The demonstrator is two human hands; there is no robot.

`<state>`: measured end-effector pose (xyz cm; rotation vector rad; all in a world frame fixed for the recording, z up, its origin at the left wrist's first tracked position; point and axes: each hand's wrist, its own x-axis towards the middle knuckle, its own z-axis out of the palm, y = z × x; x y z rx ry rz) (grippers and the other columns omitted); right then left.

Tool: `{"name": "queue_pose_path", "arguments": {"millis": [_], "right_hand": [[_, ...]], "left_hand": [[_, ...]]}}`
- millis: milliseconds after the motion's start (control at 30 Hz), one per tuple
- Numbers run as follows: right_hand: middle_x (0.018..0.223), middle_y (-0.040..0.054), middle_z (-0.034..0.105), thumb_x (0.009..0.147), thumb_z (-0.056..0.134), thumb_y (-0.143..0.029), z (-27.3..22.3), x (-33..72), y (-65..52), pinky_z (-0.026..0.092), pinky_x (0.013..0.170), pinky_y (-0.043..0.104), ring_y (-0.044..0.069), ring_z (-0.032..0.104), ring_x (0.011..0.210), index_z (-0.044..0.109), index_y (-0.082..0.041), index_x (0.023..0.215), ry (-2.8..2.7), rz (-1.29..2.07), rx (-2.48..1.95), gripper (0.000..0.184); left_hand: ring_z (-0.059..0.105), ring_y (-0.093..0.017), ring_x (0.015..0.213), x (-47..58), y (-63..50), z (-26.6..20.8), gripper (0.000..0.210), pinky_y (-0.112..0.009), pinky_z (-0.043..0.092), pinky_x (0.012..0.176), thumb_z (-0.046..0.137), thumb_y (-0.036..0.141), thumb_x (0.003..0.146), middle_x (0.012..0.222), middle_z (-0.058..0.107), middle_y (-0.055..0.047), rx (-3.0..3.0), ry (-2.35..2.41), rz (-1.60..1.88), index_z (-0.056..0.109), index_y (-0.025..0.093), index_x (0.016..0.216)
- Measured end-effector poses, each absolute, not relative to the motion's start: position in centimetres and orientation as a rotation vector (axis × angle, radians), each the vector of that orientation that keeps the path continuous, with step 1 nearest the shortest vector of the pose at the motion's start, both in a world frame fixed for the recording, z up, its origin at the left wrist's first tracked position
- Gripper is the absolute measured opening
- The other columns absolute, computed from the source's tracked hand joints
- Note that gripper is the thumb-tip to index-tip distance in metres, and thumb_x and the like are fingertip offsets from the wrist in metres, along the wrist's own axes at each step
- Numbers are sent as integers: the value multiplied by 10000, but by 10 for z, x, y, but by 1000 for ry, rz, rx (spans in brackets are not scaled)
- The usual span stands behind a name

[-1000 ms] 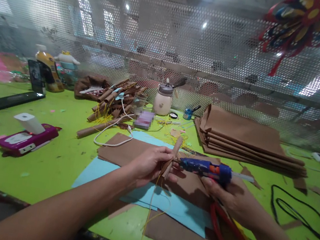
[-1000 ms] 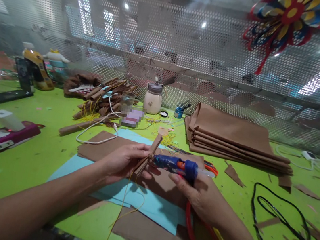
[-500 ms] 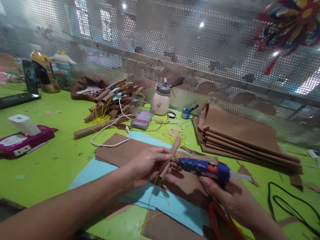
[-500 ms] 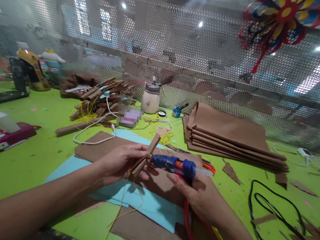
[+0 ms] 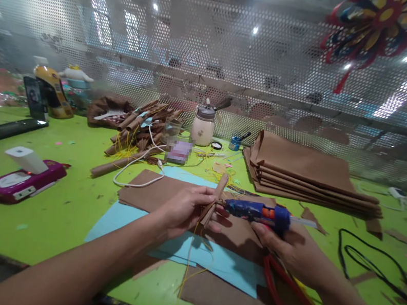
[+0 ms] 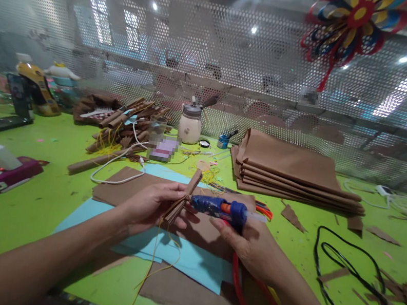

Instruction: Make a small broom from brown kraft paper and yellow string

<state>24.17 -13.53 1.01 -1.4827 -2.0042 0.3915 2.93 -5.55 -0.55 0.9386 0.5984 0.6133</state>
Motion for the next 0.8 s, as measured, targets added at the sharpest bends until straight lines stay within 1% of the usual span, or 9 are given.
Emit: {"name": "queue_pose_path", "arguments": {"millis": [133, 233, 333, 433, 467, 533, 633, 700, 800], "right_hand": [[963, 51, 697, 860, 480, -419, 8, 242, -135, 512, 796, 322, 217, 642, 858, 599, -224, 1169, -1982, 426, -1502, 384], [1025, 55, 684, 855, 490, -411, 9, 241, -136, 497, 839, 341, 226, 632, 897, 600, -225, 1169, -1981, 437, -1473, 381], [986, 50, 698, 853, 488, -405, 11, 240, -138, 496, 845, 350, 228, 637, 882, 646, -228, 1097, -2010, 447, -1463, 340], [890, 39, 717, 849, 481, -421, 13, 240, -140, 523, 773, 344, 229, 655, 813, 686, -238, 995, -2047, 466, -1513, 312], [866, 33, 719, 849, 476, -430, 13, 240, -141, 529, 749, 341, 227, 659, 792, 686, -243, 990, -2062, 480, -1525, 314], [885, 24, 715, 853, 460, -445, 13, 241, -142, 529, 745, 338, 226, 659, 803, 676, -252, 1006, -2089, 506, -1523, 327], [929, 30, 703, 854, 455, -454, 12, 243, -139, 513, 792, 337, 227, 645, 867, 663, -243, 1019, -2063, 465, -1519, 339], [873, 37, 701, 857, 457, -445, 11, 243, -136, 513, 783, 325, 221, 644, 848, 659, -230, 1015, -2015, 425, -1548, 334], [829, 37, 693, 867, 449, -420, 9, 243, -133, 514, 776, 318, 215, 643, 833, 645, -220, 1038, -1995, 415, -1559, 328]], "left_hand": [[677, -237, 744, 29, -55, -6, 89, -283, 545, 575, 489, 173, 815, 774, 647, -121, 950, 594, 606, 524, 103, 858], [676, -228, 740, 29, -54, -7, 86, -273, 545, 566, 482, 163, 819, 777, 643, -115, 939, 597, 606, 523, 104, 867], [674, -213, 716, 29, -54, -7, 71, -259, 543, 544, 498, 151, 806, 789, 634, -99, 923, 593, 622, 519, 109, 860], [654, -169, 617, 30, -54, -7, 50, -271, 546, 533, 500, 143, 802, 749, 624, -75, 904, 628, 640, 513, 114, 841], [637, -149, 575, 30, -54, -7, 41, -280, 548, 532, 499, 138, 801, 733, 622, -68, 897, 642, 648, 511, 115, 833], [616, -131, 525, 29, -54, -7, 33, -298, 550, 533, 505, 130, 795, 716, 621, -57, 887, 640, 654, 505, 116, 824], [656, -180, 595, 29, -54, -7, 52, -300, 542, 538, 508, 143, 796, 740, 635, -77, 891, 596, 632, 498, 116, 839], [679, -228, 678, 29, -54, -6, 67, -295, 537, 554, 489, 150, 808, 772, 649, -114, 909, 587, 610, 494, 109, 860], [683, -254, 727, 29, -56, -5, 90, -297, 537, 572, 463, 150, 820, 797, 659, -149, 935, 577, 598, 491, 102, 891]]}}
